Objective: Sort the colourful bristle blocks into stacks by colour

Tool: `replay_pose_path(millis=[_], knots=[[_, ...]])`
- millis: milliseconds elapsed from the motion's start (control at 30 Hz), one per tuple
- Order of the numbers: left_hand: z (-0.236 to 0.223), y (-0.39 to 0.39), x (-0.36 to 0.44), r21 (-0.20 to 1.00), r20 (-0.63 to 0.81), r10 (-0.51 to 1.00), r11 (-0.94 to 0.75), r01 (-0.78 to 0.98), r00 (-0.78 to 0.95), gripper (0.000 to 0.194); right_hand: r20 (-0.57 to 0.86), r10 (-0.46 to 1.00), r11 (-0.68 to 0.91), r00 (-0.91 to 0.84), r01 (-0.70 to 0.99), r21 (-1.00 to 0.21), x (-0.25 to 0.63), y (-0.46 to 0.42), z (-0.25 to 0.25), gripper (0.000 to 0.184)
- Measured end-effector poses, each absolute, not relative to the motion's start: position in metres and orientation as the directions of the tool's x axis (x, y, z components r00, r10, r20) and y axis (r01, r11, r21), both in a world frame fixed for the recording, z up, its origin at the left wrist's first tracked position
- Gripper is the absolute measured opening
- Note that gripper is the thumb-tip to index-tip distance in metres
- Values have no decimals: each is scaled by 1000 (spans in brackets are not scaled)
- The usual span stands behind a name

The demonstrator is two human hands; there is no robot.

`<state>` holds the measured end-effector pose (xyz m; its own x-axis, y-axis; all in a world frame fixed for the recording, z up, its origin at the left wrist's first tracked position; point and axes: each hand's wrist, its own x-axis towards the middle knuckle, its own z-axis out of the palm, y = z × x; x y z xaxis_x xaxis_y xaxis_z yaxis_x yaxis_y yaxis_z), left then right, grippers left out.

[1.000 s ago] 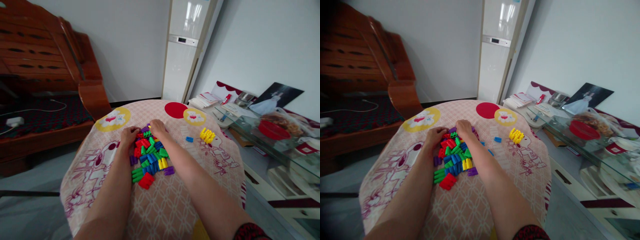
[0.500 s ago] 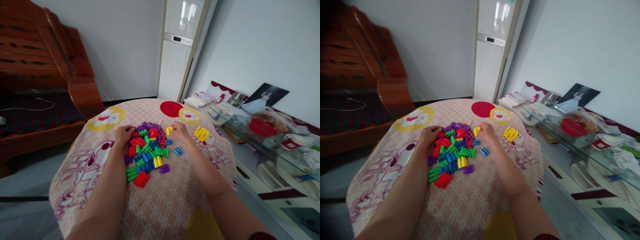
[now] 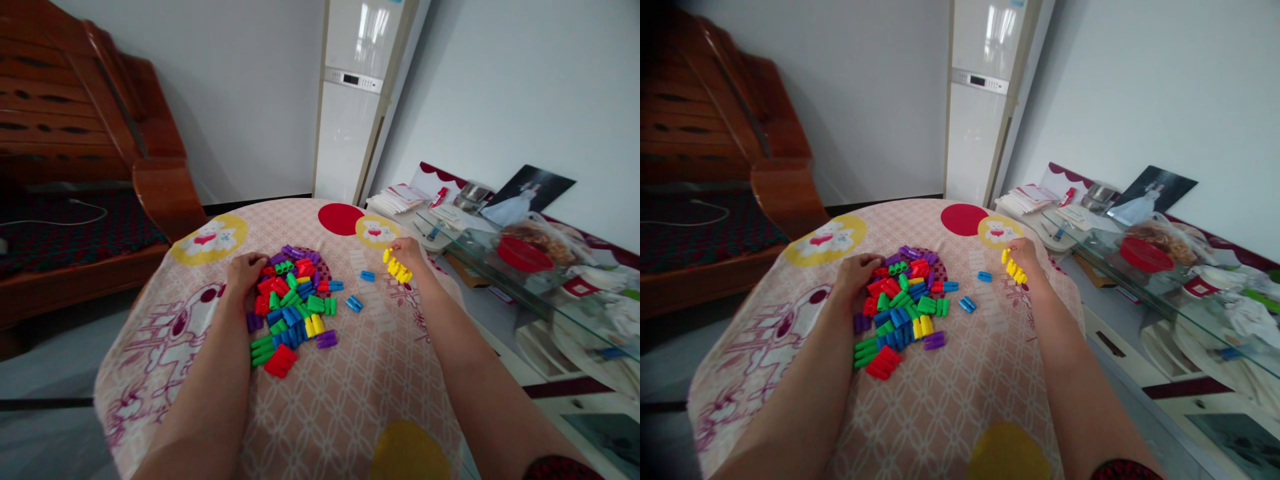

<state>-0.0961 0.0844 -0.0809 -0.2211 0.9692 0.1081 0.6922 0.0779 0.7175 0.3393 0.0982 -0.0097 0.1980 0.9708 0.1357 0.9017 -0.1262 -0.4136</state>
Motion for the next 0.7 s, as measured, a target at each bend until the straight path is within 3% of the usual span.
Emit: replay_pose_path(millis=[167, 433, 600, 700], knots=[[-80, 85, -97, 706, 101, 970, 88, 703, -223, 38, 65, 967, -208, 247, 910, -359, 340, 100, -16, 33], [-80, 84, -96, 739, 101, 968, 82, 669, -229, 38, 171, 968, -112, 184, 925, -363, 338, 99, -18, 32], [-79, 83, -95, 739, 85, 970, 92, 667, -228, 39, 358, 934, 159, -14, 911, -381, 298, 80, -7, 32], [-77, 82, -94, 735, 79, 968, 105, 670, -239, 39, 320, 921, 358, -223, 808, -469, 254, 48, -7, 23]])
